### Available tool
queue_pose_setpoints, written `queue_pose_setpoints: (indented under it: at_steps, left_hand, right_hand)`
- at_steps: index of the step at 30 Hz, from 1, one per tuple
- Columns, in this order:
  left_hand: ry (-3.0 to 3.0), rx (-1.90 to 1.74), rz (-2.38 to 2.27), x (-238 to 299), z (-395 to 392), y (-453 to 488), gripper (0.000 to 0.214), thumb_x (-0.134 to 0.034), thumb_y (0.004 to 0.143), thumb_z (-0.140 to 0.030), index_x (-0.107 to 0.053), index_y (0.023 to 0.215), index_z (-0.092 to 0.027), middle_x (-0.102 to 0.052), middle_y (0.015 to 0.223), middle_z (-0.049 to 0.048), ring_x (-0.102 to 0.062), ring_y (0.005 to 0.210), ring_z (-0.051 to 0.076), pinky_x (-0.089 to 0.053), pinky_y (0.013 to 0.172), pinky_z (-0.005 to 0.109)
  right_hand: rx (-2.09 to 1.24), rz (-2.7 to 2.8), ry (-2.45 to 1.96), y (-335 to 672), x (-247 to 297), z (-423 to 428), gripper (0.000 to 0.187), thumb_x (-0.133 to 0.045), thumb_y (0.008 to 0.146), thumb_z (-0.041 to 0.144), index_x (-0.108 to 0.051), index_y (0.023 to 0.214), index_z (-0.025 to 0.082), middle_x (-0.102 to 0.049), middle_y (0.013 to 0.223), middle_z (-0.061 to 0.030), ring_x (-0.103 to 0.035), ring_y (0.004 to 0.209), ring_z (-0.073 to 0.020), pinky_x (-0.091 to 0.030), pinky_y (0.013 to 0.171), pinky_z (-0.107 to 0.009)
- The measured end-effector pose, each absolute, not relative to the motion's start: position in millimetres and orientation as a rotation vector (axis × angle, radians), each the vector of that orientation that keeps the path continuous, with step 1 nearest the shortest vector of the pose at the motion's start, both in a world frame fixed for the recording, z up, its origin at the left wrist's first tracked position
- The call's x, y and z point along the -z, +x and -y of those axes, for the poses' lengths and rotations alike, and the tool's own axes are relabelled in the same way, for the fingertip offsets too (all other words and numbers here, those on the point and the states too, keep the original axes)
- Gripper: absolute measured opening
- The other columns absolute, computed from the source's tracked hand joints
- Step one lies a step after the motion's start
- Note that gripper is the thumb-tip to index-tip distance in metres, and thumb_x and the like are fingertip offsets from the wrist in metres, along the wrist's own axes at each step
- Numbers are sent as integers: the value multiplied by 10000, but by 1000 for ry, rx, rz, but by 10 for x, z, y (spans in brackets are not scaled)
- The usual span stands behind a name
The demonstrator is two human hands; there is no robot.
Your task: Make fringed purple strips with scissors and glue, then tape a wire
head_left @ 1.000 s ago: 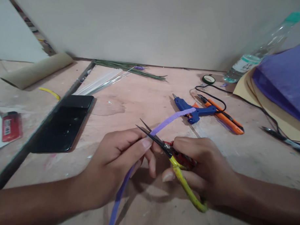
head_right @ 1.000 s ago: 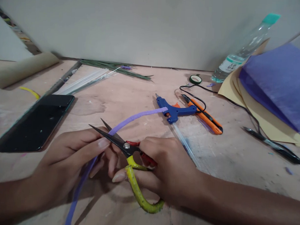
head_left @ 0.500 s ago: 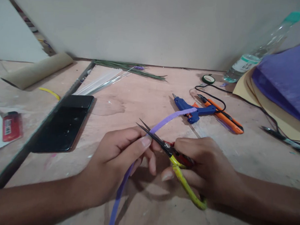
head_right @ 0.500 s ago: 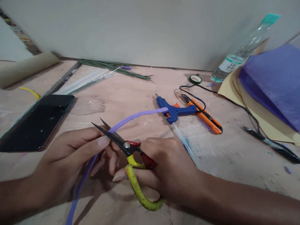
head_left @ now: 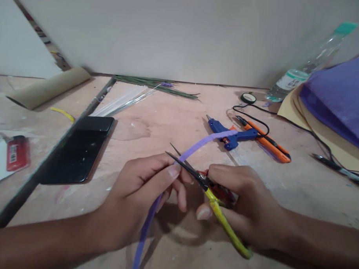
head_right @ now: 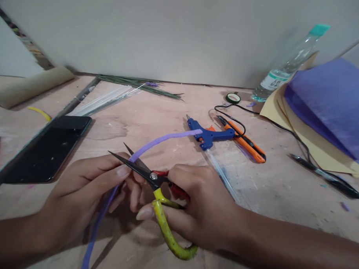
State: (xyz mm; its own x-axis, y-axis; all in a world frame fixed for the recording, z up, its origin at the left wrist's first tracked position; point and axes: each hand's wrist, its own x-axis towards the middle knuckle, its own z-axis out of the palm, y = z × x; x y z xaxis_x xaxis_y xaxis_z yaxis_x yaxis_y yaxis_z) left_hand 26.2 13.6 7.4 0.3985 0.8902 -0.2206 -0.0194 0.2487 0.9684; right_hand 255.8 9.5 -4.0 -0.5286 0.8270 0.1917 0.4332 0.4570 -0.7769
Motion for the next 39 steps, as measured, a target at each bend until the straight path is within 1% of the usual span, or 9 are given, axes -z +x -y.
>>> queue_pose_setpoints:
  at_steps: [4, 10, 17, 21, 24, 26, 28, 31, 39]
  left_hand:
    - [1192, -771, -974, -79, -139, 253, 236, -646, 1031, -319, -794, 914, -176, -763, 641, 21, -481, 503, 95, -354, 468, 185]
    - [1248, -779, -978, -92, -141, 250, 302, -624, 1032, -289, -761, 783, -185, -769, 657, 16, -512, 512, 94, -387, 478, 185]
    - [1236, -787, -961, -70, -132, 237, 268, -630, 1033, -284, -774, 831, -182, -768, 663, 14, -524, 518, 94, -396, 477, 182]
    - [1229, -761, -958, -90, -138, 223, 262, -618, 1051, -308, -789, 909, -169, -770, 665, 21, -524, 524, 97, -406, 487, 181]
    - [1217, -753, -972, -103, -138, 226, 278, -614, 1058, -333, -786, 919, -165, -766, 647, 26, -514, 525, 100, -396, 493, 181]
    - [1194, -756, -974, -101, -132, 234, 273, -620, 1055, -349, -781, 925, -170, -770, 644, 30, -509, 518, 103, -387, 487, 184]
    - [1170, -761, -971, -95, -122, 245, 267, -631, 1048, -361, -773, 916, -176, -774, 643, 33, -501, 507, 104, -377, 478, 186]
    - [1158, -764, -976, -97, -111, 261, 273, -638, 1037, -365, -769, 886, -179, -774, 633, 38, -492, 493, 104, -371, 464, 182]
    - [1164, -757, -971, -88, -114, 261, 255, -672, 1013, -344, -770, 852, -173, -780, 629, 30, -492, 484, 84, -377, 460, 147]
  right_hand:
    - [-910, 2156, -1022, 2558, 22, -89, 574, -727, 1022, 559, -404, 698, 212, -430, 638, 63, -378, 592, -95, -280, 566, -249]
    - [-897, 2176, -1031, 2566, 22, -89, 576, -698, 1034, 568, -386, 696, 221, -420, 635, 58, -367, 586, -105, -272, 564, -263]
    - [-1010, 2121, -1047, 2553, 13, -100, 582, -725, 1009, 602, -458, 674, 208, -438, 633, 55, -389, 588, -106, -297, 562, -270]
    - [-1390, 1965, -952, 2530, -43, -103, 529, -647, 1051, 639, -661, 777, 187, -570, 709, 17, -498, 649, -126, -382, 621, -282]
    - [-1541, 1865, -850, 2526, -64, -94, 514, -609, 1079, 624, -671, 802, 195, -703, 866, -17, -580, 748, -144, -431, 696, -290]
    - [-1492, 1872, -846, 2531, -55, -85, 483, -669, 1062, 578, -642, 767, 197, -676, 814, 7, -553, 713, -129, -408, 669, -280]
    - [-1365, 1921, -894, 2538, -35, -77, 461, -755, 1016, 535, -626, 736, 193, -568, 693, 42, -480, 635, -109, -351, 606, -274]
    - [-1189, 2021, -1004, 2545, -9, -70, 494, -827, 956, 522, -578, 699, 181, -475, 653, 57, -432, 611, -100, -314, 583, -275]
    - [-1025, 2114, -979, 2550, 28, -77, 488, -739, 1023, 488, -488, 724, 194, -460, 660, 66, -386, 590, -81, -306, 568, -237]
